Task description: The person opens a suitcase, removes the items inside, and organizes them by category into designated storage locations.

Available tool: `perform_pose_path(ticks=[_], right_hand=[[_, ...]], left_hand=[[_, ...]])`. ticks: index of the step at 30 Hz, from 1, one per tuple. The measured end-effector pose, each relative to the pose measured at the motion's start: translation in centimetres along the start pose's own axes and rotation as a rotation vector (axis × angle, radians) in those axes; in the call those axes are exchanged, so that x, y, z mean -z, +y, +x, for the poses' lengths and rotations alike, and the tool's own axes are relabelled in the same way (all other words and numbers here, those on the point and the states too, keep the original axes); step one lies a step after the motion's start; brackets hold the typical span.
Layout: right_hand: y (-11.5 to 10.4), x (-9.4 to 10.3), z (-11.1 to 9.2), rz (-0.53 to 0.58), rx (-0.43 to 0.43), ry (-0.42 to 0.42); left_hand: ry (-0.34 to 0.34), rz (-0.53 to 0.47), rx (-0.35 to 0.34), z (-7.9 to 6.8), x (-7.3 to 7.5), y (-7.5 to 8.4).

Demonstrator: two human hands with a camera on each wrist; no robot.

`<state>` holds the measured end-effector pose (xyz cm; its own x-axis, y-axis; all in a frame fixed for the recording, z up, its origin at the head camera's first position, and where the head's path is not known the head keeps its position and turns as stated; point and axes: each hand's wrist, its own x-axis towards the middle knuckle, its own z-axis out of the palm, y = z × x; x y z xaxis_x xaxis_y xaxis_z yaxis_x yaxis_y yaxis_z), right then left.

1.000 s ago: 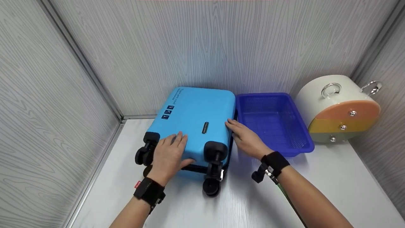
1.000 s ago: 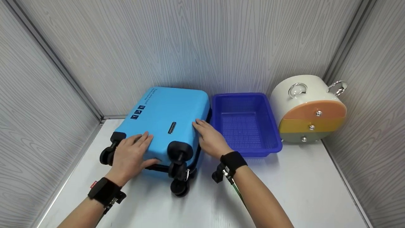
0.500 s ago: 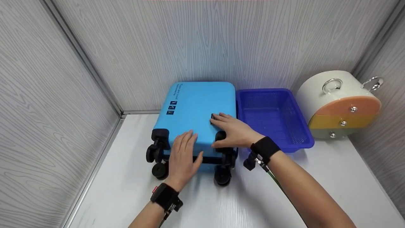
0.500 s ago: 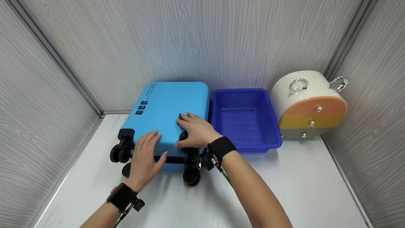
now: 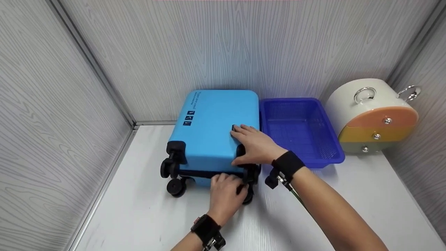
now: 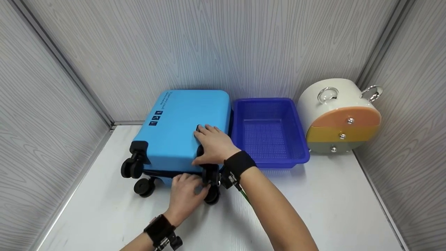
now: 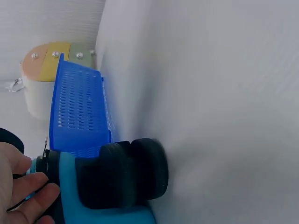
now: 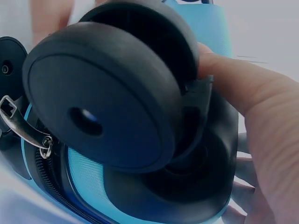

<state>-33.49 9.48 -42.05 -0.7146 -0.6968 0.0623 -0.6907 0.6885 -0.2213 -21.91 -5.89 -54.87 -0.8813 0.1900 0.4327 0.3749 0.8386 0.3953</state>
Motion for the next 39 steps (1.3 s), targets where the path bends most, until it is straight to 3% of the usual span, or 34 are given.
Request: perform_pose_path(ticks=[2, 7, 9, 11, 18, 23, 29, 39], right_hand=[[0.0, 0.0, 0.0, -0.003, -0.004, -0.008], [0.0, 0.2, 0.2, -0.034, -0.001, 0.023], [0.0, 0.1, 0.2, -0.053, 0.004, 0.038], [0.1, 0.0, 0.2, -0.071, 0.016, 0.047], [0.6, -0.2, 0.1, -0.131, 0.071, 0.100], [0.9, -0.2, -0.1, -0.154, 0.095, 0.131], [0.9, -0.7, -0.1, -0.109, 0.110, 0.135], [-0.7, -0.6, 0.6, -0.142, 0.031, 0.063]], left_hand=[[-0.059, -0.067, 0.046, -0.3, -0.3, 0.3], [-0.225, -0.427, 0.262, 0.1, -1.7, 0.8], [-0.243, -0.493, 0.317, 0.6, -2.2, 0.9], [-0.230, -0.487, 0.333, 1.1, -2.6, 1.1], [-0.140, -0.392, 0.272, 1.5, -3.0, 1.0], [-0.134, -0.349, 0.200, 1.4, -3.1, 0.8], [-0.117, -0.356, 0.178, 1.3, -2.9, 0.5], [-0.103, -0.296, 0.119, 0.4, -3.2, -0.2]])
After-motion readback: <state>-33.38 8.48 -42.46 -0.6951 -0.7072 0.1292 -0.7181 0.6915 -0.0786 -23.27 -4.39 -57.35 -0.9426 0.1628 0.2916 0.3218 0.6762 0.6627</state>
